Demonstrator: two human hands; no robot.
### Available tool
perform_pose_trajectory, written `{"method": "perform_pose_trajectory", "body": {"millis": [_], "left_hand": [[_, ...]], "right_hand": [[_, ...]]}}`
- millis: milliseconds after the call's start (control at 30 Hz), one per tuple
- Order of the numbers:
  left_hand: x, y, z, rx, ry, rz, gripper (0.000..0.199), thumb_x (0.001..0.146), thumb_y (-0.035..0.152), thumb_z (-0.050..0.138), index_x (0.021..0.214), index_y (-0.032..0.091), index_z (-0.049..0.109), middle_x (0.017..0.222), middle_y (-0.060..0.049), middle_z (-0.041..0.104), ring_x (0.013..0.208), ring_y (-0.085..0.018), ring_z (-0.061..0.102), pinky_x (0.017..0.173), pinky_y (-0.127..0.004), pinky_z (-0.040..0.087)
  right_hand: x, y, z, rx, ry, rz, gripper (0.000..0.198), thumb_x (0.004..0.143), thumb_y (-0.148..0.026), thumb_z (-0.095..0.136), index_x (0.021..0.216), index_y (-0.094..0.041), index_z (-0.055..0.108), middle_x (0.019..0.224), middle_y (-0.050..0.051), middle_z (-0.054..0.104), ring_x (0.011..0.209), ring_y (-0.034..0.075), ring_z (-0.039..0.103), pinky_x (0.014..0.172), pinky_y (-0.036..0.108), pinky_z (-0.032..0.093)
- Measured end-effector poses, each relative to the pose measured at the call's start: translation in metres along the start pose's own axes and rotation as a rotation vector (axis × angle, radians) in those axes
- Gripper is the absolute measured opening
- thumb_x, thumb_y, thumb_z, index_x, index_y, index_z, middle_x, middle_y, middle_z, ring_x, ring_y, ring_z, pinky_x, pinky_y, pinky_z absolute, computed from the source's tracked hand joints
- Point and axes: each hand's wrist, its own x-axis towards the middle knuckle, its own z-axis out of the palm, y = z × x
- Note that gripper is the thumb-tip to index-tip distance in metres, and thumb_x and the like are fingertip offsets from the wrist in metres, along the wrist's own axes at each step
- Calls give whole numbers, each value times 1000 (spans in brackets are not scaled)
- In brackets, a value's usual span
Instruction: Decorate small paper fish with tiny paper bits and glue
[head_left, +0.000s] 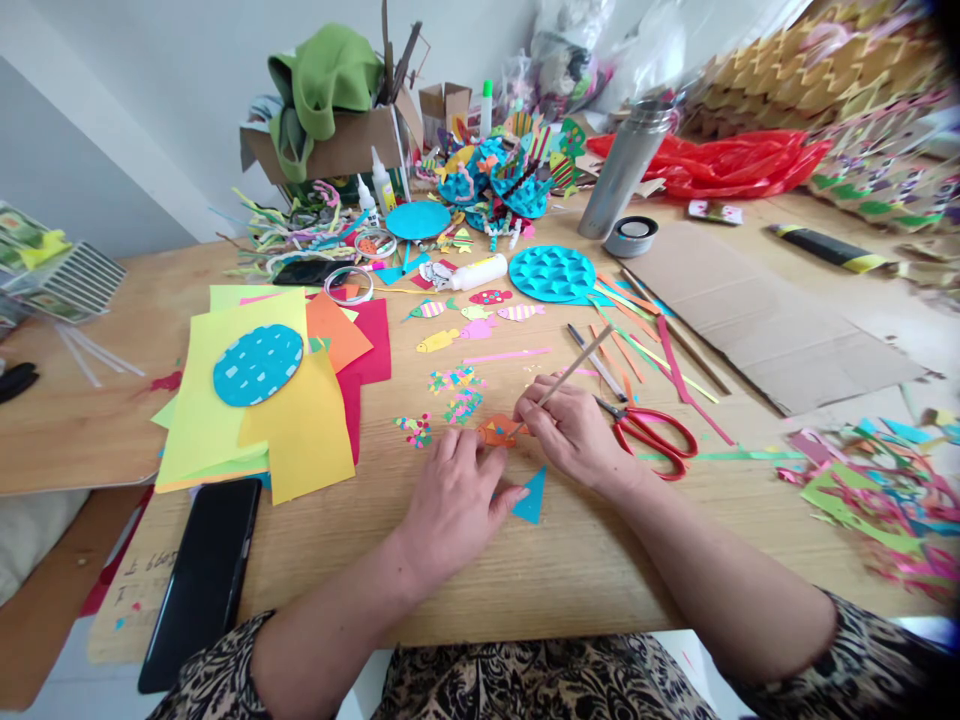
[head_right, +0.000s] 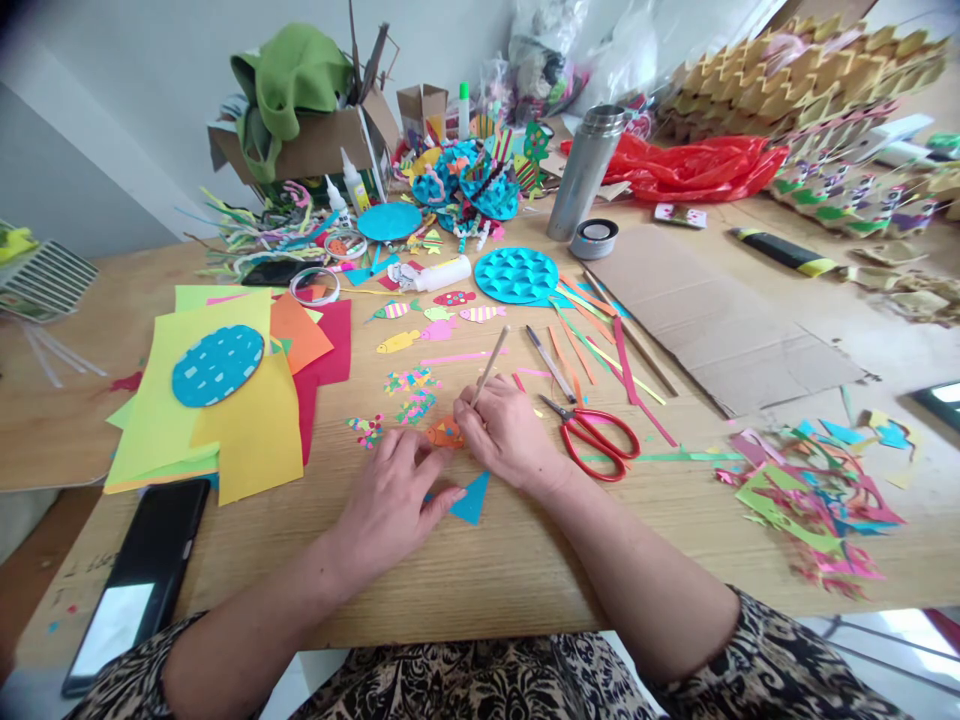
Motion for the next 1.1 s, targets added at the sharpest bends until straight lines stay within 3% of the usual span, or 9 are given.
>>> {"method": "perform_pose_trajectory", "body": {"millis": [1100], "left_hand": [[0,0,2,-15,7,-6,37,89,50,57,107,18,64,108,-12,52,103,-30,45,89,-47,47]], "right_hand": [[0,0,2,-30,30,-3,33,96,-19,37,65,-20,48,60,1,52,58,14,47,62,30,35]]}}
